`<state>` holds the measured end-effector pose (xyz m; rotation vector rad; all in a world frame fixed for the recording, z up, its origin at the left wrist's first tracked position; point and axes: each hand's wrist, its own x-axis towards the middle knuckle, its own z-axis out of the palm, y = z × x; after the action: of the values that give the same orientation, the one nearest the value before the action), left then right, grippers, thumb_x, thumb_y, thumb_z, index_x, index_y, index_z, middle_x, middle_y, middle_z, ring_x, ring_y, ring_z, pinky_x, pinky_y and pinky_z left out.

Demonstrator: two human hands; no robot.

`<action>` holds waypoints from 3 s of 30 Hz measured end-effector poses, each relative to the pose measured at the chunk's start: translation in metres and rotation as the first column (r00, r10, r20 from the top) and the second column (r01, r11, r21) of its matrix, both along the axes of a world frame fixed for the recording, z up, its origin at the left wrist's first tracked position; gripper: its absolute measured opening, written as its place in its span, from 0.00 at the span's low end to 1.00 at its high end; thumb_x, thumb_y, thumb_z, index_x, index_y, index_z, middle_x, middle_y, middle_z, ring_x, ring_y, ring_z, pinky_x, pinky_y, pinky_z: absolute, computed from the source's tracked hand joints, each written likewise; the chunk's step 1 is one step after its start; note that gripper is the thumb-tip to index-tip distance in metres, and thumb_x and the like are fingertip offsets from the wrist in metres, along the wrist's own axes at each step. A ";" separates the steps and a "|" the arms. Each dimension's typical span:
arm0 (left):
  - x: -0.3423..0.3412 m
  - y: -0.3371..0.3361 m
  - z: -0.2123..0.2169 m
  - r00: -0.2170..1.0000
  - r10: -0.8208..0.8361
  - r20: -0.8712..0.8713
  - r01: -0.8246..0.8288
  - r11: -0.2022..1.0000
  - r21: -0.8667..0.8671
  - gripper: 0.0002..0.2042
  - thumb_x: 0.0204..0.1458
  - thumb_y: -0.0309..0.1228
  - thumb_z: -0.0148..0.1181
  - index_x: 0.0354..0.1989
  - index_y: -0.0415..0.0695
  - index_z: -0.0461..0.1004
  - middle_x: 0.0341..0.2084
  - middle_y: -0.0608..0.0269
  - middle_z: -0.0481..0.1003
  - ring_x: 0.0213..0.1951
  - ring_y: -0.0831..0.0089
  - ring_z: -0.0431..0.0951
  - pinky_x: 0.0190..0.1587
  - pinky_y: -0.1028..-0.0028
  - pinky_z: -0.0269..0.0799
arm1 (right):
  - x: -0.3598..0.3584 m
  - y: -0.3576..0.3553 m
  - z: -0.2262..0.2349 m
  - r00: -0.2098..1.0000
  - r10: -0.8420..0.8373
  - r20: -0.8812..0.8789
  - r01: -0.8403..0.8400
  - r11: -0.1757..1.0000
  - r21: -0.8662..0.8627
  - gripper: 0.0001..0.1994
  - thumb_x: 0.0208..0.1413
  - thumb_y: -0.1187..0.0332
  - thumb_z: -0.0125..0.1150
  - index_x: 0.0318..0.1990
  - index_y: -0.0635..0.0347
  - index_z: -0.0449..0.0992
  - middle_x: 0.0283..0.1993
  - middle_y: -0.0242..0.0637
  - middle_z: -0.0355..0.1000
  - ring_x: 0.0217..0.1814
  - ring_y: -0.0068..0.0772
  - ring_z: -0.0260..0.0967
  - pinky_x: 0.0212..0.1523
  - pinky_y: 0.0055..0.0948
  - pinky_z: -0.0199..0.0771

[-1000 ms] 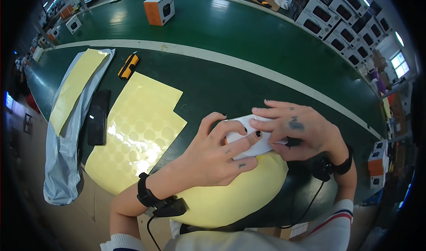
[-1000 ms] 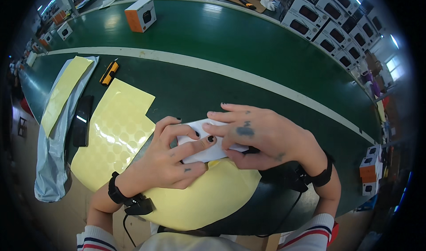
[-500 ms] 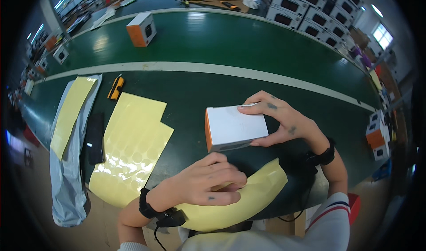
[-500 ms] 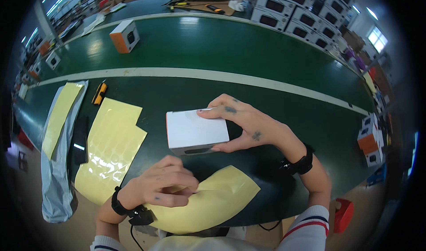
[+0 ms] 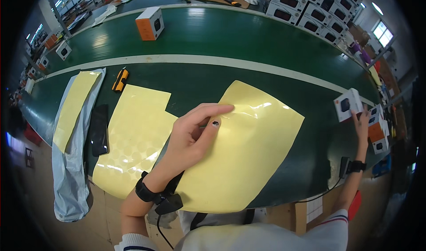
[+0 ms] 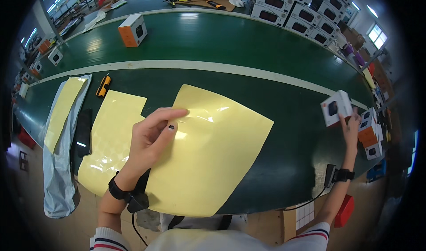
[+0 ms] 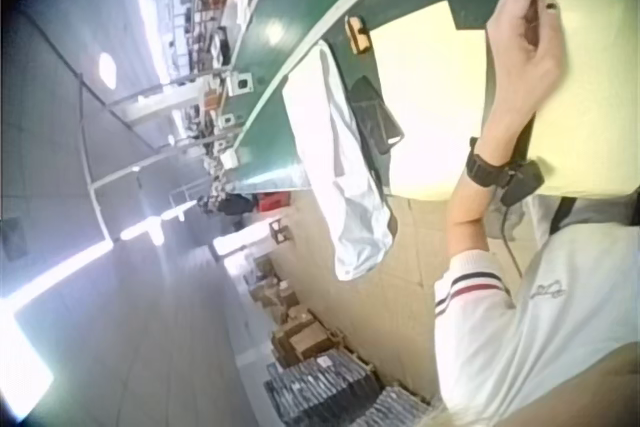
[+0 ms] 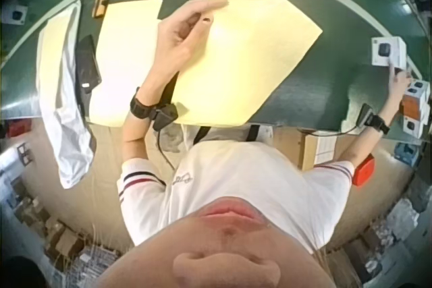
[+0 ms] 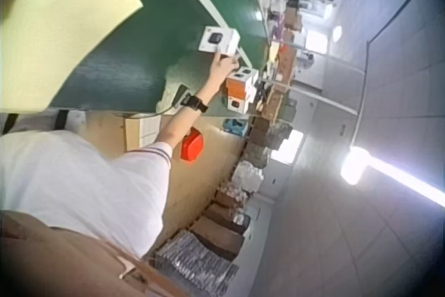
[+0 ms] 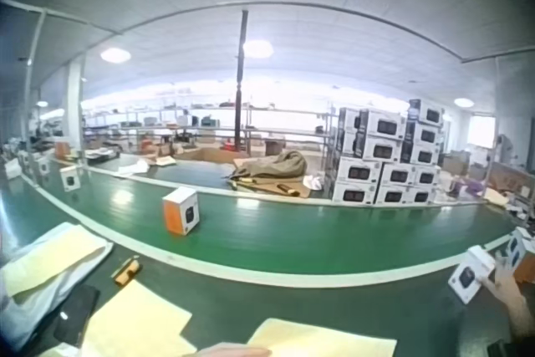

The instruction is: Peeling circular clear adhesive seals from a backing sheet and applying them to the openings of electronic product boxes on an assembly line.

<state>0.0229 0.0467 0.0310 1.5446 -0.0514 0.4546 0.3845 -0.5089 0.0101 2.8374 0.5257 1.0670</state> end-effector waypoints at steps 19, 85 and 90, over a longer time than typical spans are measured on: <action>0.004 0.040 -0.023 0.890 0.326 -0.318 -0.352 0.936 -0.025 0.21 0.51 0.19 0.51 0.56 0.38 0.66 0.29 0.64 0.77 0.29 0.84 0.73 0.32 0.83 0.66 | -0.079 0.706 0.071 0.443 0.703 -0.557 -0.824 0.563 0.056 0.54 0.42 0.30 0.55 0.67 0.62 0.46 0.64 0.72 0.46 0.71 0.64 0.40 0.63 0.51 0.55; -0.025 -0.027 -0.004 0.989 -0.120 -0.087 0.102 0.977 -0.190 0.10 0.54 0.19 0.52 0.45 0.32 0.70 0.34 0.60 0.77 0.34 0.82 0.76 0.34 0.82 0.73 | -0.248 0.370 0.078 0.233 0.910 -0.342 -0.715 0.399 0.575 0.11 0.41 0.73 0.69 0.35 0.57 0.76 0.38 0.33 0.72 0.37 0.28 0.68 0.43 0.25 0.65; -0.023 -0.029 -0.008 0.995 -0.083 -0.057 0.075 0.989 -0.128 0.10 0.54 0.19 0.52 0.45 0.32 0.69 0.33 0.62 0.78 0.33 0.85 0.75 0.33 0.84 0.71 | -0.258 0.374 0.072 0.272 0.951 -0.144 -0.911 0.303 0.281 0.13 0.36 0.73 0.70 0.33 0.53 0.76 0.39 0.33 0.70 0.36 0.35 0.66 0.43 0.33 0.60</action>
<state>-0.0004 0.0174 0.0225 1.4263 -0.0353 0.3402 0.1269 -0.1344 0.0819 2.6147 2.5072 0.6661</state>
